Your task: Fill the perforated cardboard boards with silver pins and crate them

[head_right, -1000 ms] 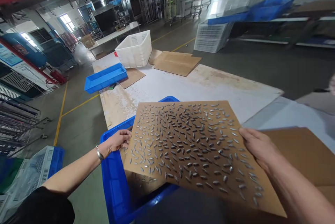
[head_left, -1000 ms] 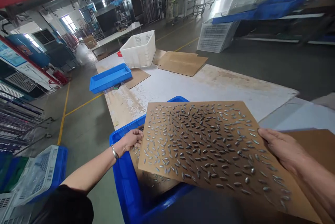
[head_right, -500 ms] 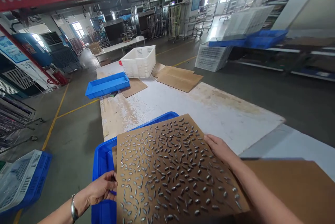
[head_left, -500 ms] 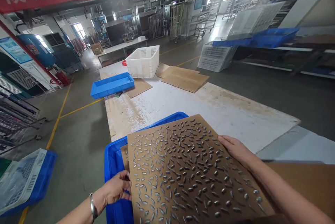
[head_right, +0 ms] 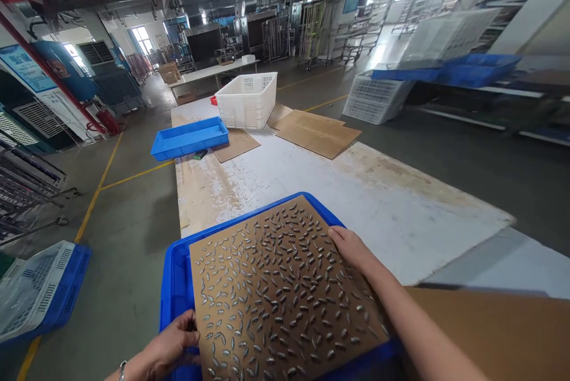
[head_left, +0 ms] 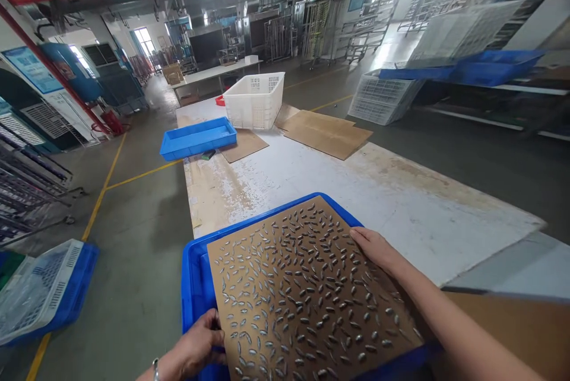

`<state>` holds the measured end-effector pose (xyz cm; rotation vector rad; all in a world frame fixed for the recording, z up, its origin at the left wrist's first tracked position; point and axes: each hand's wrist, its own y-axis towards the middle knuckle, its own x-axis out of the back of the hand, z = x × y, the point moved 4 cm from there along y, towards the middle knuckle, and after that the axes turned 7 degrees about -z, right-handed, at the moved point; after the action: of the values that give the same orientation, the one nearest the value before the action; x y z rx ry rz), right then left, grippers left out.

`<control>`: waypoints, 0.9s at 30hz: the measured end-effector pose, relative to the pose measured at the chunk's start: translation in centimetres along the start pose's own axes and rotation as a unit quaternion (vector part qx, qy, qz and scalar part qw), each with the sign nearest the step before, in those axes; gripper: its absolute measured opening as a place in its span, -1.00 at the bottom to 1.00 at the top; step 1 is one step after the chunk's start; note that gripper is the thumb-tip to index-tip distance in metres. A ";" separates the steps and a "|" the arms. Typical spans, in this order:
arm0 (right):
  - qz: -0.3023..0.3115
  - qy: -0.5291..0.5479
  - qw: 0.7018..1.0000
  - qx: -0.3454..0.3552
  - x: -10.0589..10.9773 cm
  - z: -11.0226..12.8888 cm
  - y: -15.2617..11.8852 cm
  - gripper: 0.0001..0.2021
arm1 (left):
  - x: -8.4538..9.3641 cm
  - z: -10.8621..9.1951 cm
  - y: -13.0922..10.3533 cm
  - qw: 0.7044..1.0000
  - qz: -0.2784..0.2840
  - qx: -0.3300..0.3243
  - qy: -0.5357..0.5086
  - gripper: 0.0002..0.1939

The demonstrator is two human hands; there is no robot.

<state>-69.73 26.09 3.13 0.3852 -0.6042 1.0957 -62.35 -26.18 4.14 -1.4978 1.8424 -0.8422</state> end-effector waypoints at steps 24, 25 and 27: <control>-0.032 -0.150 0.988 -0.030 -4.4 -1.5 -0.4 -0.64 | 1.4 2.9 3.7 0.997 -0.057 -0.040 0.039 -0.62; -0.034 -0.154 0.987 -0.033 -4.5 -1.5 -0.4 -0.64 | 1.4 2.7 3.6 0.996 -0.063 -0.042 0.043 -0.60; -0.036 -0.160 0.986 -0.038 -4.7 -1.5 -0.5 -0.65 | 1.2 2.3 3.3 0.995 -0.072 -0.038 0.056 -0.58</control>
<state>-70.42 23.48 -1.00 0.5183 -0.9071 0.9447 -62.72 -27.07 0.02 -1.6783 1.8829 -0.9497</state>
